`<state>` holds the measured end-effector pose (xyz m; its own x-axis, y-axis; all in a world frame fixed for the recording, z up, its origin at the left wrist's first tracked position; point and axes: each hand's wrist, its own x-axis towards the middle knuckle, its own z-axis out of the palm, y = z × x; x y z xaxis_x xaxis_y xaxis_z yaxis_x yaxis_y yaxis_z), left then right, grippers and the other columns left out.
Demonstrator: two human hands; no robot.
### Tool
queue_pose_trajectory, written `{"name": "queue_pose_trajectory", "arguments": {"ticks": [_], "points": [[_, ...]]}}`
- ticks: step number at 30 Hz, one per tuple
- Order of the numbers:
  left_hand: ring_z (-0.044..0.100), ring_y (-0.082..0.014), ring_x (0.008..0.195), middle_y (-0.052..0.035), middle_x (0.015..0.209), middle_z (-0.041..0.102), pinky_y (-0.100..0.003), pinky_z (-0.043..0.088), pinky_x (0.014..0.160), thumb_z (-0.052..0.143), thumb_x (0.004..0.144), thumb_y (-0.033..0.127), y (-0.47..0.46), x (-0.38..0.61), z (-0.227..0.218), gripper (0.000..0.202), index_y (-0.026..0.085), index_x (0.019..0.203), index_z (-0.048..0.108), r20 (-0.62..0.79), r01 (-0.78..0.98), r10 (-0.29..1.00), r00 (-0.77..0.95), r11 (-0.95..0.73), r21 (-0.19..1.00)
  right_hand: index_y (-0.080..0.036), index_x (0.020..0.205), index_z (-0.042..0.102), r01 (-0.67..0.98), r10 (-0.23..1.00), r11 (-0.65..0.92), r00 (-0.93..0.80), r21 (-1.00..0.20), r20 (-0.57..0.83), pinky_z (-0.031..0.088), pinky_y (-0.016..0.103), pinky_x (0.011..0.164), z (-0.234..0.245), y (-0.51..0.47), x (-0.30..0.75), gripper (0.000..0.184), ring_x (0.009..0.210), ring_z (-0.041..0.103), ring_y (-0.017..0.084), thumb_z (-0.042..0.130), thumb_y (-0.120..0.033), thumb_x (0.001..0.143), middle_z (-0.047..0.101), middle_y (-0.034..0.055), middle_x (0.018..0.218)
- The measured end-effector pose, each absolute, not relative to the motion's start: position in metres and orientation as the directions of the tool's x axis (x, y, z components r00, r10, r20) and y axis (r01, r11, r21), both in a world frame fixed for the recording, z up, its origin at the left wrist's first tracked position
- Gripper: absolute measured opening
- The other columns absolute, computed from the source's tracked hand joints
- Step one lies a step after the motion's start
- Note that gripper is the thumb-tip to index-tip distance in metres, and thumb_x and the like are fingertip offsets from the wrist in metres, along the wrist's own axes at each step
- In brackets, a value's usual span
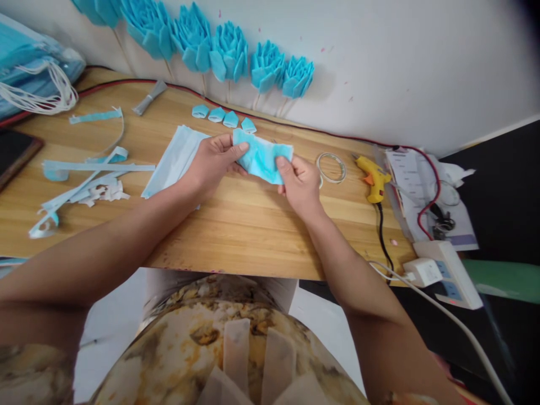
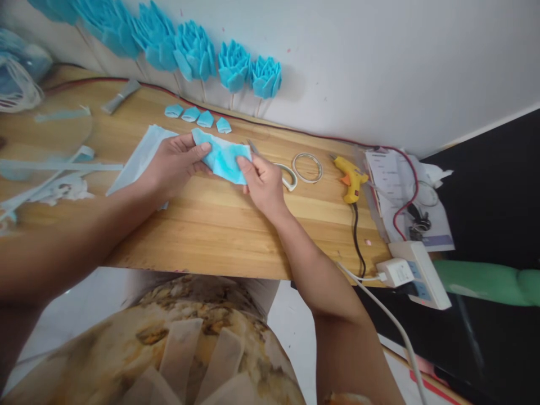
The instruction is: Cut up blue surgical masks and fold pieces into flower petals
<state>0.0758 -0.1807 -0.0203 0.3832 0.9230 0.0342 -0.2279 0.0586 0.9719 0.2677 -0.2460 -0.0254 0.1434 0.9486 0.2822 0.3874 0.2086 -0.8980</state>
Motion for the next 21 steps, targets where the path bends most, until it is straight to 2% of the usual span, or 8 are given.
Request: {"name": "queue_pose_trajectory", "arguments": {"ticks": [4,8,14,19,21], "points": [[0.071,-0.013,0.071,-0.0037,0.083,0.075,-0.023,0.059,0.061,0.078,0.09,0.034,-0.1815,0.076,-0.0192,0.022,0.013,0.086,0.072,0.038,-0.23,0.92,0.389,0.057,0.972,-0.024,0.068,0.054,0.332,0.921,0.169,0.282,-0.928,0.269,0.03,0.023,0.04,-0.026,-0.244,0.2705,0.055,0.038,0.043,0.009,0.055,-0.072,0.094,0.043,-0.0067,0.045],[0.071,-0.0138,0.071,-0.0038,0.08,0.075,-0.024,0.06,0.063,0.077,0.091,0.035,-0.182,0.0764,-0.0173,0.023,0.013,0.086,0.072,0.02,-0.218,0.921,0.39,0.071,0.973,-0.023,0.069,0.058,0.393,0.953,0.198,0.137,-0.898,0.27,0.037,0.023,0.044,-0.0261,-0.2456,0.2678,0.054,0.042,0.048,0.01,0.059,-0.07,0.093,0.047,-0.0058,0.045],[0.069,-0.0117,0.068,-0.0028,0.079,0.074,-0.021,0.057,0.061,0.076,0.091,0.028,-0.183,0.0777,-0.0156,0.018,0.013,0.084,0.071,0.002,-0.222,0.928,0.372,0.087,0.971,-0.023,0.069,0.054,0.355,0.92,0.17,0.277,-0.919,0.277,0.03,0.022,0.04,-0.0266,-0.2441,0.2703,0.055,0.039,0.045,0.008,0.053,-0.071,0.096,0.042,-0.0068,0.046],[0.07,-0.0132,0.069,-0.003,0.08,0.075,-0.024,0.06,0.064,0.076,0.091,0.03,-0.1831,0.0779,-0.016,0.017,0.014,0.085,0.071,-0.008,-0.229,0.923,0.385,0.104,0.968,-0.022,0.067,0.057,0.404,0.957,0.21,0.101,-0.89,0.271,0.034,0.023,0.042,-0.0277,-0.2456,0.2672,0.054,0.041,0.048,0.009,0.059,-0.07,0.094,0.047,-0.0063,0.045],[0.07,-0.0131,0.069,-0.003,0.081,0.075,-0.023,0.06,0.063,0.077,0.09,0.03,-0.1829,0.0777,-0.016,0.017,0.014,0.086,0.072,-0.004,-0.226,0.924,0.383,0.098,0.969,-0.023,0.068,0.056,0.393,0.949,0.202,0.147,-0.897,0.278,0.033,0.023,0.041,-0.027,-0.2451,0.2686,0.055,0.04,0.046,0.009,0.057,-0.071,0.094,0.046,-0.0067,0.045]]}}
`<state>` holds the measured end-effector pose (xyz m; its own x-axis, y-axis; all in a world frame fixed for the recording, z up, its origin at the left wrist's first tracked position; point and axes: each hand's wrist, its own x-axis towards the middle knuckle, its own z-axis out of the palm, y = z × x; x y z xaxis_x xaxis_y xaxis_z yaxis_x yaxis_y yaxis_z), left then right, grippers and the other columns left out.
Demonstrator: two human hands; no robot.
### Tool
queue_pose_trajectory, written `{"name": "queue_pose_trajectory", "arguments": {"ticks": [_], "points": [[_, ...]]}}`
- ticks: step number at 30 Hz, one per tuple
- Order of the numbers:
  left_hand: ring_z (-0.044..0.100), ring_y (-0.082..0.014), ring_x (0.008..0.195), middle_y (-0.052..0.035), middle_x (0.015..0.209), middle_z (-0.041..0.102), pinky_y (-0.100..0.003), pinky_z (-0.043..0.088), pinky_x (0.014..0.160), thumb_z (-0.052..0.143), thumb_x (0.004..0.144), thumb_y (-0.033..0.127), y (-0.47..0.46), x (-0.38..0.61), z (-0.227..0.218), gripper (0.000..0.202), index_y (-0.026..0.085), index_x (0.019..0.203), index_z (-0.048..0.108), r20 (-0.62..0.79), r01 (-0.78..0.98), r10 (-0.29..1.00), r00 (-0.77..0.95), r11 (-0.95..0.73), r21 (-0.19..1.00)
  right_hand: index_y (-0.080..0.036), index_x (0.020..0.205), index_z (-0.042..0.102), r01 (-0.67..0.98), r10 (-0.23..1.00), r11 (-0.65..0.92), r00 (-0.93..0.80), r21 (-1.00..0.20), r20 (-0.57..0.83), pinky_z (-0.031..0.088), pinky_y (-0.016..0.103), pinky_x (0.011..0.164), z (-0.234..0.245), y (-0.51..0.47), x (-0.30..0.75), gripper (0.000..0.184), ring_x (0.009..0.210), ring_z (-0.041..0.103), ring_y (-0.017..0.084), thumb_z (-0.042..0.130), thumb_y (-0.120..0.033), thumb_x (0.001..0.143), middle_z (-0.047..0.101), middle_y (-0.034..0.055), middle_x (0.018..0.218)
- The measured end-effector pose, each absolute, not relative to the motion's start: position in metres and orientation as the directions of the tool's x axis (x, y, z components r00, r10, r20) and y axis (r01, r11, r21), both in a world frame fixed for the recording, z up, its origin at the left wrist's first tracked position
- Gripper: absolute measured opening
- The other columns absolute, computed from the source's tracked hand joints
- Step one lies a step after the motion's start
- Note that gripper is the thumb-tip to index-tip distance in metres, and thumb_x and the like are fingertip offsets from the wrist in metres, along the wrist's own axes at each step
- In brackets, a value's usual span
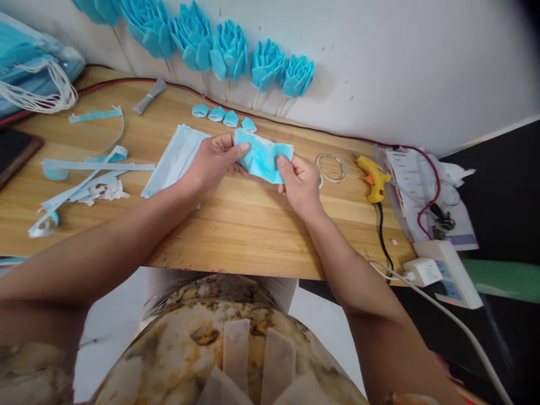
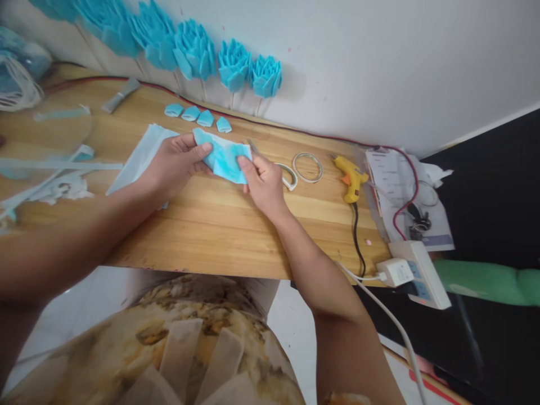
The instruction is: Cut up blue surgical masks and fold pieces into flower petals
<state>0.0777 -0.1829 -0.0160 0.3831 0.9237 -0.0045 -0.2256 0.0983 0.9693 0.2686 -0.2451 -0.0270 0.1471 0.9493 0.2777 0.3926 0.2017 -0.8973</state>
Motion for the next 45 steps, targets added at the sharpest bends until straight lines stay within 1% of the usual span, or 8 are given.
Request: {"name": "queue_pose_trajectory", "arguments": {"ticks": [4,9,14,21,28,34,41,45], "points": [[0.069,-0.0121,0.068,-0.0026,0.081,0.074,-0.022,0.058,0.06,0.078,0.089,0.032,-0.183,0.078,-0.018,0.02,0.014,0.084,0.071,0.019,-0.235,0.922,0.387,0.079,0.969,-0.024,0.069,0.053,0.357,0.913,0.169,0.295,-0.919,0.282,0.031,0.022,0.04,-0.026,-0.243,0.271,0.056,0.039,0.044,0.008,0.053,-0.073,0.095,0.043,-0.0074,0.046],[0.069,-0.0126,0.068,-0.0028,0.081,0.075,-0.024,0.06,0.063,0.08,0.088,0.035,-0.182,0.077,-0.02,0.022,0.014,0.085,0.072,0.037,-0.258,0.911,0.411,0.077,0.963,-0.023,0.068,0.056,0.412,0.952,0.21,0.121,-0.887,0.282,0.037,0.023,0.044,-0.026,-0.246,0.266,0.054,0.042,0.047,0.009,0.058,-0.07,0.094,0.047,-0.0066,0.046],[0.072,-0.015,0.073,-0.003,0.082,0.075,-0.025,0.061,0.062,0.079,0.088,0.034,-0.184,0.077,-0.017,0.019,0.016,0.086,0.073,0.014,-0.233,0.921,0.389,0.084,0.969,-0.024,0.07,0.053,0.353,0.925,0.159,0.272,-0.922,0.264,0.03,0.023,0.04,-0.024,-0.243,0.272,0.056,0.04,0.044,0.008,0.052,-0.073,0.095,0.041,-0.007,0.048],[0.073,-0.0156,0.073,-0.0036,0.081,0.075,-0.026,0.06,0.064,0.075,0.091,0.028,-0.185,0.078,-0.013,0.015,0.015,0.082,0.072,-0.042,-0.197,0.929,0.369,0.122,0.973,-0.023,0.069,0.056,0.402,0.957,0.163,0.157,-0.901,0.244,0.033,0.023,0.042,-0.025,-0.247,0.266,0.055,0.042,0.048,0.009,0.057,-0.072,0.094,0.047,-0.0059,0.046],[0.069,-0.0131,0.07,-0.0028,0.082,0.074,-0.022,0.057,0.06,0.077,0.09,0.028,-0.185,0.078,-0.01,0.016,0.015,0.084,0.071,-0.007,-0.217,0.936,0.352,0.089,0.972,-0.024,0.07,0.055,0.31,0.912,0.167,0.311,-0.936,0.266,0.032,0.023,0.04,-0.023,-0.242,0.276,0.056,0.041,0.047,0.009,0.056,-0.075,0.092,0.044,-0.0063,0.048],[0.07,-0.0142,0.069,-0.0032,0.082,0.073,-0.027,0.059,0.064,0.076,0.091,0.028,-0.185,0.079,-0.013,0.015,0.016,0.082,0.071,-0.002,-0.22,0.937,0.35,0.084,0.972,-0.024,0.068,0.054,0.325,0.949,0.148,0.217,-0.934,0.226,0.032,0.023,0.039,-0.025,-0.245,0.27,0.057,0.039,0.044,0.008,0.058,-0.076,0.09,0.046,-0.0067,0.046],[0.071,-0.0159,0.072,-0.0038,0.084,0.075,-0.027,0.059,0.064,0.076,0.09,0.028,-0.183,0.078,-0.013,0.012,0.016,0.087,0.073,0.01,-0.233,0.938,0.347,0.076,0.969,-0.025,0.068,0.052,0.337,0.917,0.171,0.289,-0.926,0.274,0.03,0.023,0.039,-0.026,-0.242,0.274,0.057,0.039,0.044,0.009,0.054,-0.076,0.092,0.045,-0.0067,0.047],[0.071,-0.0155,0.072,-0.0037,0.082,0.076,-0.025,0.06,0.064,0.078,0.088,0.035,-0.185,0.078,-0.017,0.019,0.016,0.088,0.073,0.01,-0.209,0.923,0.385,0.077,0.975,-0.024,0.067,0.055,0.398,0.952,0.167,0.172,-0.902,0.252,0.032,0.023,0.041,-0.026,-0.245,0.268,0.057,0.041,0.047,0.009,0.055,-0.075,0.093,0.046,-0.0063,0.045]]}}
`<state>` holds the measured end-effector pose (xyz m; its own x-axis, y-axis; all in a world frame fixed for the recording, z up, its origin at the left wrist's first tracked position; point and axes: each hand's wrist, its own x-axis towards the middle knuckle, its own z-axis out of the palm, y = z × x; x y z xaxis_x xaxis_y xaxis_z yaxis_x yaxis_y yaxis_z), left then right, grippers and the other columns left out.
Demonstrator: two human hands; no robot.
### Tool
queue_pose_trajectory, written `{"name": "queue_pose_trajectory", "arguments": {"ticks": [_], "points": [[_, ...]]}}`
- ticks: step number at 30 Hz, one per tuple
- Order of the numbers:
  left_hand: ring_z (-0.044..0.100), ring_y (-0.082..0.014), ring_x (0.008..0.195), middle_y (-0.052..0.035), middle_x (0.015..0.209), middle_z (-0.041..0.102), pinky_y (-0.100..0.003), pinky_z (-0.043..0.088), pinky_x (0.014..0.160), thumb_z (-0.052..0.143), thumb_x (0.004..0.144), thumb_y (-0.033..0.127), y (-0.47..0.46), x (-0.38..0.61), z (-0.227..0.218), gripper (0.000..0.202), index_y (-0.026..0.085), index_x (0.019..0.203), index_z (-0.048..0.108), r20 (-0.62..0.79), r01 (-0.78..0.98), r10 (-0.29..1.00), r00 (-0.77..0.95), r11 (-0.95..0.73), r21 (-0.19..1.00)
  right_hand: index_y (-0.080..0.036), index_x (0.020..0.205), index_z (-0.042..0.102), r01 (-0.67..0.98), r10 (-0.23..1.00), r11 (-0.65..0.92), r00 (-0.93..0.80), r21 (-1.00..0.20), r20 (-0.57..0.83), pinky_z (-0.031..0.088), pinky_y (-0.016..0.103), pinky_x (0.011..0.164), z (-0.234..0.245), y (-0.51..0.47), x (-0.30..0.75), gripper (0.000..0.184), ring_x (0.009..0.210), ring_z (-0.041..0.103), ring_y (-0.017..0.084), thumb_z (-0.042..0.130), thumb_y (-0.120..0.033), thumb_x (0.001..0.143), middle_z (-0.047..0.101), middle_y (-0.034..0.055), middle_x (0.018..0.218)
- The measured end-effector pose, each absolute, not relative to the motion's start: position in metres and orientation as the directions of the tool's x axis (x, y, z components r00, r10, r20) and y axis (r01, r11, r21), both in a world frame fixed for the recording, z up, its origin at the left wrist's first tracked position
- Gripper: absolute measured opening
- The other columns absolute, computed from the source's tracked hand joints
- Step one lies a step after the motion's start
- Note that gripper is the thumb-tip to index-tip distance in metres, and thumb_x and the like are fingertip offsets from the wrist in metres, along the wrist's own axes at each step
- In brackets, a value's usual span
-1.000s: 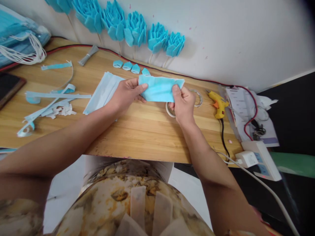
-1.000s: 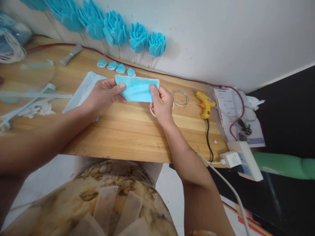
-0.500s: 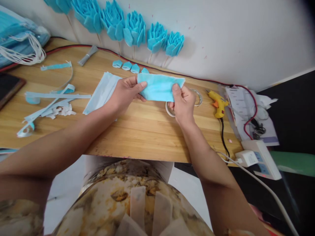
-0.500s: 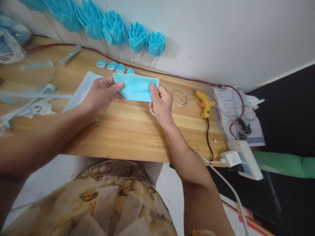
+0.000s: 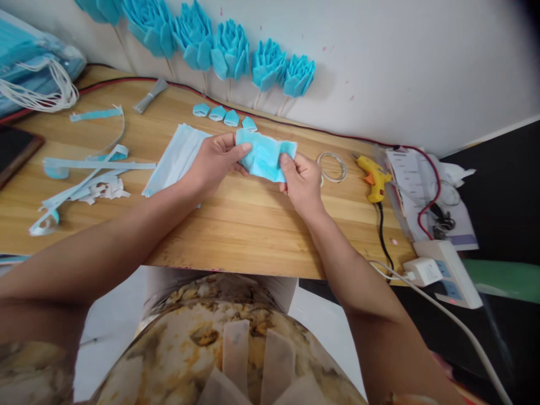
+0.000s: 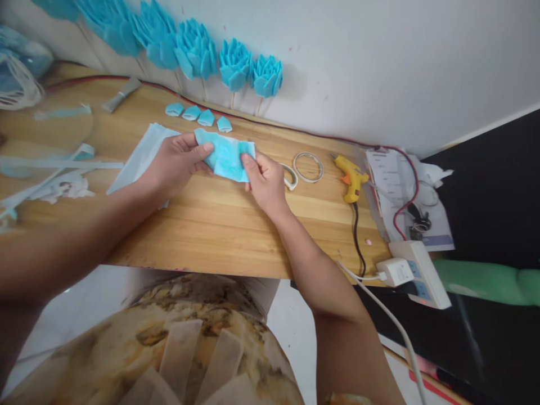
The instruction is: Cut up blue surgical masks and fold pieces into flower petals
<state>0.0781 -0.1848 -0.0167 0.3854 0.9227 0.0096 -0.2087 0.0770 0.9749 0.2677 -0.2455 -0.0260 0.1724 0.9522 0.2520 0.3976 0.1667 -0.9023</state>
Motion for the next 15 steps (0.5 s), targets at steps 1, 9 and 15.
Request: {"name": "queue_pose_trajectory", "arguments": {"ticks": [1,9,15], "points": [[0.07,-0.0149,0.07,-0.0035,0.081,0.076,-0.025,0.059,0.063,0.078,0.088,0.036,-0.1856,0.0785,-0.0177,0.02,0.016,0.088,0.073,0.01,-0.201,0.916,0.401,0.078,0.976,-0.024,0.067,0.056,0.412,0.959,0.171,0.139,-0.895,0.247,0.033,0.023,0.042,-0.026,-0.2464,0.2662,0.057,0.042,0.048,0.01,0.055,-0.075,0.092,0.047,-0.0063,0.045],[0.068,-0.0132,0.064,-0.0034,0.08,0.076,-0.024,0.058,0.059,0.081,0.085,0.035,-0.1876,0.0792,-0.0208,0.021,0.015,0.085,0.074,0.01,-0.164,0.895,0.445,0.07,0.984,-0.023,0.066,0.056,0.413,0.958,0.187,0.125,-0.892,0.258,0.036,0.024,0.045,-0.026,-0.2452,0.2686,0.058,0.042,0.046,0.01,0.054,-0.074,0.094,0.047,-0.0063,0.044],[0.068,-0.0136,0.064,-0.0036,0.08,0.077,-0.025,0.058,0.058,0.08,0.085,0.033,-0.1853,0.0784,-0.0226,0.017,0.016,0.085,0.076,0.008,-0.159,0.896,0.445,0.07,0.985,-0.023,0.067,0.057,0.421,0.961,0.178,0.118,-0.889,0.249,0.037,0.023,0.045,-0.0286,-0.2444,0.2691,0.058,0.043,0.047,0.01,0.053,-0.074,0.094,0.046,-0.0059,0.045]]}}
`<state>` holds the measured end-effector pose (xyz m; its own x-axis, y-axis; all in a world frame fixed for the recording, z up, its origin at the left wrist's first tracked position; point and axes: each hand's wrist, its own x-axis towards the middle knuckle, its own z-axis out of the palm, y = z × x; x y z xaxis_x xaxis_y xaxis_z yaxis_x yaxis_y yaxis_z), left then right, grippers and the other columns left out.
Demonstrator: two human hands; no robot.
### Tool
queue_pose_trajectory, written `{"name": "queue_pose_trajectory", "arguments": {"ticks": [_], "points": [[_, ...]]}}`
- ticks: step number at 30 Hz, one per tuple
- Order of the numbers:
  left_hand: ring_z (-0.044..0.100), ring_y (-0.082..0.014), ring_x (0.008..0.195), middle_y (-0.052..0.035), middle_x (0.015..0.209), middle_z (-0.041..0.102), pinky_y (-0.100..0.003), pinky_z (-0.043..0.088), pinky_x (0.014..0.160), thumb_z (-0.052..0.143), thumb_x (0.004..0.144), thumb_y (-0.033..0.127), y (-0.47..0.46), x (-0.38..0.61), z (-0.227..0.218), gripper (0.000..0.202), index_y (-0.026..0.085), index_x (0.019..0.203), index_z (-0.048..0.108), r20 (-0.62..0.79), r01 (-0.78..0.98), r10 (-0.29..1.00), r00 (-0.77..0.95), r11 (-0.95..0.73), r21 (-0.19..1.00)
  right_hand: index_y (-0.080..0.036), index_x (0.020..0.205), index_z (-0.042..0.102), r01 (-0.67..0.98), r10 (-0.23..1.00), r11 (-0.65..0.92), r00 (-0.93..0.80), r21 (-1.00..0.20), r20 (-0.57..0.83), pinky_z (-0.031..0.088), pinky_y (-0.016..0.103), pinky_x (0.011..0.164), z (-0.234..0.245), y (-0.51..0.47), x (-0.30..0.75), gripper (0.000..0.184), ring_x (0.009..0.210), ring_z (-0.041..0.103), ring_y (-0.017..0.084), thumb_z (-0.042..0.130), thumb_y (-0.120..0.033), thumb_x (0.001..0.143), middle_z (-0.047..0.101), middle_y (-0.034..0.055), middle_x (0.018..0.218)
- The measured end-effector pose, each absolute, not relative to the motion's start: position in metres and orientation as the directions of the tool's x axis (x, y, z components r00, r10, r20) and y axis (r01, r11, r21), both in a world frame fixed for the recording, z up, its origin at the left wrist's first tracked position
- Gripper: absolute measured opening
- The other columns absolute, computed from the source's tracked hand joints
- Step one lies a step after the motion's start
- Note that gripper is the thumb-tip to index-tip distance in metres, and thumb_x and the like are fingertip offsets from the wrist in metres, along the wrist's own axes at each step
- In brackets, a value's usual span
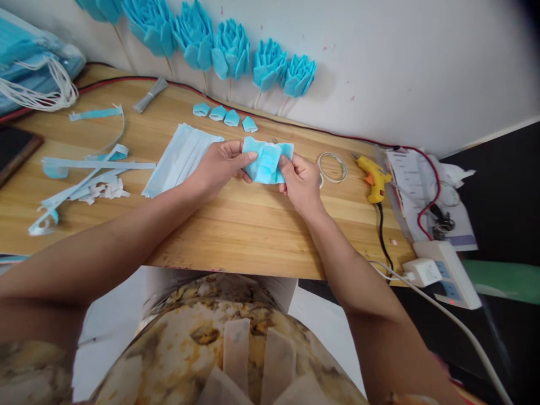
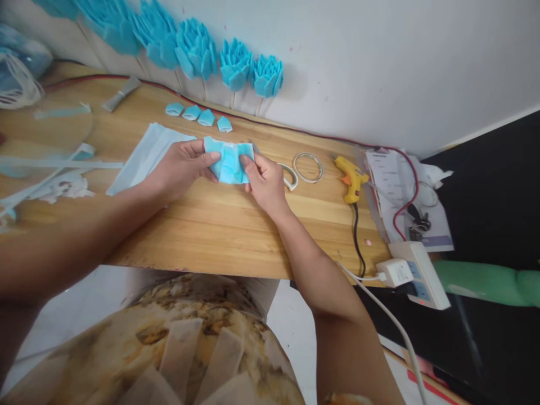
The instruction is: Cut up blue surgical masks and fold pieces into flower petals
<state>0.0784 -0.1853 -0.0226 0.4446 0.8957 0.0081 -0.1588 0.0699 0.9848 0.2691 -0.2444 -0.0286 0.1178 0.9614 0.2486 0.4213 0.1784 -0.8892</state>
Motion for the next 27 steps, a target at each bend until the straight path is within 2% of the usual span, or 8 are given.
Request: {"name": "queue_pose_trajectory", "arguments": {"ticks": [9,20,23,27], "points": [[0.068,-0.0127,0.067,-0.0038,0.085,0.078,-0.024,0.06,0.063,0.082,0.083,0.037,-0.185,0.077,-0.021,0.022,0.016,0.082,0.075,0.018,-0.213,0.892,0.453,0.089,0.973,-0.023,0.072,0.061,0.379,0.971,0.182,0.075,-0.907,0.226,0.038,0.023,0.045,-0.034,-0.241,0.273,0.056,0.04,0.046,0.009,0.057,-0.075,0.092,0.05,-0.0067,0.046],[0.071,-0.0152,0.071,-0.0043,0.084,0.076,-0.026,0.058,0.064,0.082,0.086,0.038,-0.183,0.077,-0.024,0.025,0.015,0.083,0.072,-0.001,-0.208,0.904,0.428,0.1,0.973,-0.022,0.069,0.058,0.374,0.971,0.183,0.078,-0.909,0.228,0.037,0.022,0.043,-0.033,-0.24,0.273,0.053,0.039,0.046,0.008,0.059,-0.068,0.094,0.049,-0.0068,0.048],[0.07,-0.0153,0.072,-0.0042,0.084,0.075,-0.026,0.06,0.064,0.082,0.085,0.043,-0.182,0.076,-0.022,0.029,0.016,0.084,0.072,0.064,-0.237,0.898,0.435,0.046,0.97,-0.022,0.07,0.058,0.358,0.968,0.193,0.081,-0.913,0.237,0.037,0.021,0.043,-0.03,-0.241,0.272,0.053,0.04,0.047,0.007,0.06,-0.068,0.093,0.048,-0.0069,0.048],[0.07,-0.0169,0.08,-0.0026,0.089,0.075,-0.03,0.062,0.073,0.084,0.085,0.045,-0.185,0.074,-0.009,0.027,0.021,0.092,0.073,0.322,-0.371,0.881,0.348,-0.186,0.91,-0.022,0.077,0.064,0.316,0.928,0.312,0.099,-0.896,0.358,0.046,0.023,0.048,-0.019,-0.248,0.27,0.049,0.048,0.055,0.01,0.063,-0.07,0.09,0.057,-0.0048,0.057]]}}
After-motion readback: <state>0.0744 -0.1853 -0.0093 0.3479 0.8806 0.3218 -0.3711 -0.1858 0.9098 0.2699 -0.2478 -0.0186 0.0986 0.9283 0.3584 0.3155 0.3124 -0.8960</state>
